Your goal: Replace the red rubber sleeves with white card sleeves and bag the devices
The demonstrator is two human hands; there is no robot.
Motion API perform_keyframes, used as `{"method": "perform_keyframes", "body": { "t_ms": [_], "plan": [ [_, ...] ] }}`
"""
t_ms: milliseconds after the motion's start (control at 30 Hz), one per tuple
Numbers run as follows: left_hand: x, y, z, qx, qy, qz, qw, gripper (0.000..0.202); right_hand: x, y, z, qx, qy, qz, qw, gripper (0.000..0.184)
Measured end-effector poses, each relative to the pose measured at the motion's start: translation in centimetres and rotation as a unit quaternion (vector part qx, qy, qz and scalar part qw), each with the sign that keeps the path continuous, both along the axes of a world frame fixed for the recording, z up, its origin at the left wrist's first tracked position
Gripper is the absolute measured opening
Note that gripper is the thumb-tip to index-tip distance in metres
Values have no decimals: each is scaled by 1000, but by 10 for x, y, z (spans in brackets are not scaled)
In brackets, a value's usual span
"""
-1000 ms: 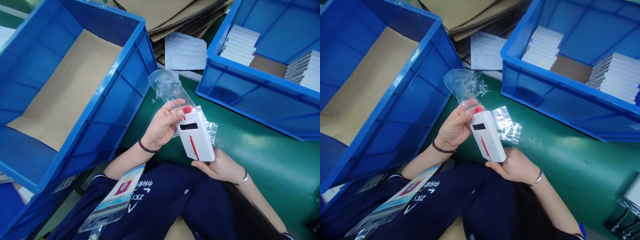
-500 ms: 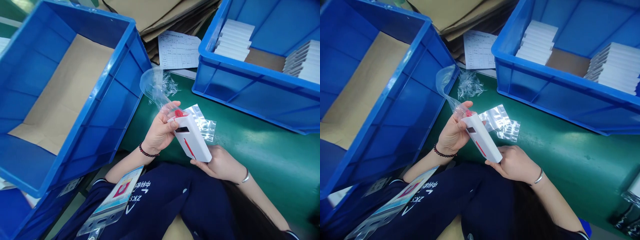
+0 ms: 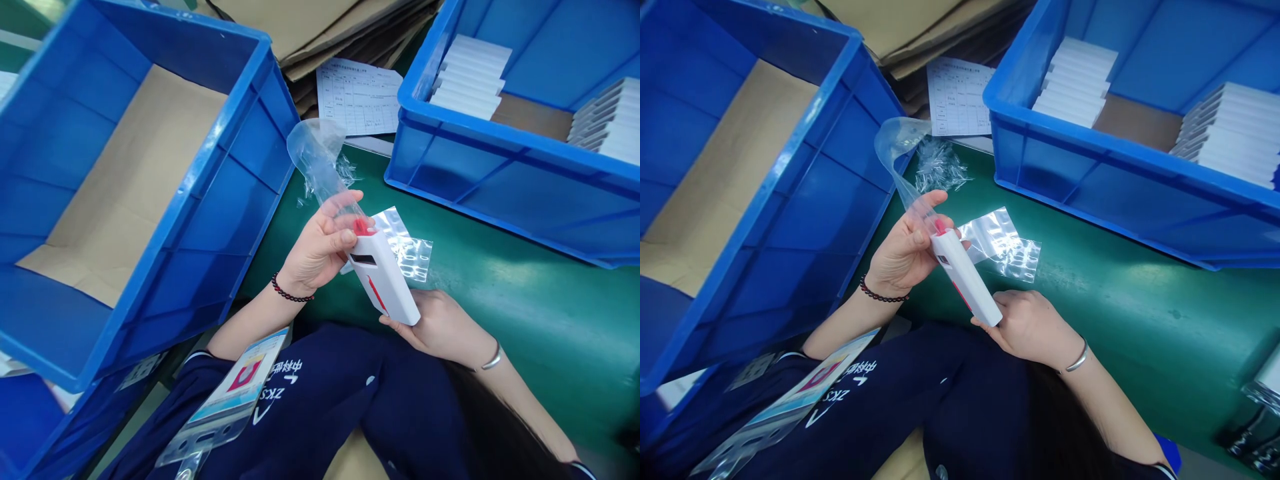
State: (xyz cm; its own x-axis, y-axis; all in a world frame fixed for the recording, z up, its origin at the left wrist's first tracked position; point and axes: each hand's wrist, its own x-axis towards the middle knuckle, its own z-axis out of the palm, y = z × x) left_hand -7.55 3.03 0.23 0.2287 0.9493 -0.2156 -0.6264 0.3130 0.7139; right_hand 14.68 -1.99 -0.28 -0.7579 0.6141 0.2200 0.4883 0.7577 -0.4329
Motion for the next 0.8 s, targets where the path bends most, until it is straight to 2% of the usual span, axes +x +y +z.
{"method": "perform_keyframes", "body": {
  "t_ms": [233,467,800],
  "plan": [
    [-5,3,4,-6,26,-24,999,60,0,-1,2,3,-30,-13,999,49],
    [-6,0,3,4,28,-53,998,61,4,-1,-4,-24,-13,-6,1000,46],
    [17,-17,1,-28,9,26,999,51,-3,2,-10,-70,97,-9,993,41]
  ]
}}
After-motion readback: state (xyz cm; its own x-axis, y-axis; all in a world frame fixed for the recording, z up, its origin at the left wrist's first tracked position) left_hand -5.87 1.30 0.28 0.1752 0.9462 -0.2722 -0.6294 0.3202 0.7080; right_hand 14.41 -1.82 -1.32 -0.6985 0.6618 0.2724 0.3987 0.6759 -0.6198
